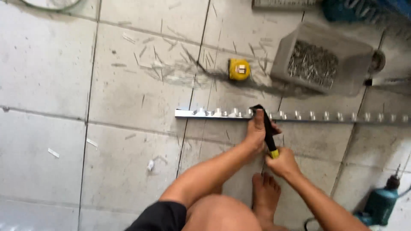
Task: Using a manual rivet gun to attach plastic clips to a long metal rail while working on the floor.
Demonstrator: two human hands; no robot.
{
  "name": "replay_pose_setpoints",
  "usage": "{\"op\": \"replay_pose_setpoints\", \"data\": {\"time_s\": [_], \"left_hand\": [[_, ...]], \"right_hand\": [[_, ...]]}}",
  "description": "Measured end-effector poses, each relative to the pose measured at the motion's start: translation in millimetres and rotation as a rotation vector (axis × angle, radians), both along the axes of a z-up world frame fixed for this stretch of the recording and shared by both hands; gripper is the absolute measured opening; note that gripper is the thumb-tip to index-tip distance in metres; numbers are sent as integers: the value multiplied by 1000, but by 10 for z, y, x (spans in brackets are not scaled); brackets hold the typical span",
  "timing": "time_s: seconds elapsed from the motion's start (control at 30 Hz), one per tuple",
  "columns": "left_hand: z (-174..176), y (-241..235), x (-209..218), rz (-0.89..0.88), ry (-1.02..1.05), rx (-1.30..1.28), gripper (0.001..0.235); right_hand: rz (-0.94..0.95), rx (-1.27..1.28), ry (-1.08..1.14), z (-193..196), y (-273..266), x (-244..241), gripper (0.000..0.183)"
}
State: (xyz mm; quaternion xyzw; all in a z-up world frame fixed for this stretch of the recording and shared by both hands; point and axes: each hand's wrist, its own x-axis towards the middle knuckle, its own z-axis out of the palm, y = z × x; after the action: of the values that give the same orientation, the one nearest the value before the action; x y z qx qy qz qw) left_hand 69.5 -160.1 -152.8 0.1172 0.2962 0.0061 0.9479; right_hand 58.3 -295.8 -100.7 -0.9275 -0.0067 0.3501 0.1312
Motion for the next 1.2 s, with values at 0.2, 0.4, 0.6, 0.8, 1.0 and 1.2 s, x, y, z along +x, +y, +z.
{"op": "replay_pose_setpoints", "data": {"time_s": [0.2,0.4,0.6,0.8,1.0,1.2], "left_hand": [[507,201,-97,-403,-285,506,20],[1435,1131,285,-684,-629,1078,51],[2020,1919,133,-1075,-818,1803,45],[2405,2152,-417,-1873,-595,2155,45],[2591,1700,-249,-2043,-440,2077,47],[2466,1118,14,-1417,-536,2061,40]], "right_hand": [[215,-197,415,925,-183,231,41],[246,-282,570,2413,435,734,26],[415,34,311,1447,-128,972,34],[964,18,-640,412,-227,1278,75],[948,127,-689,-53,-164,1525,16],[940,149,-659,-81,-138,1645,38]]}}
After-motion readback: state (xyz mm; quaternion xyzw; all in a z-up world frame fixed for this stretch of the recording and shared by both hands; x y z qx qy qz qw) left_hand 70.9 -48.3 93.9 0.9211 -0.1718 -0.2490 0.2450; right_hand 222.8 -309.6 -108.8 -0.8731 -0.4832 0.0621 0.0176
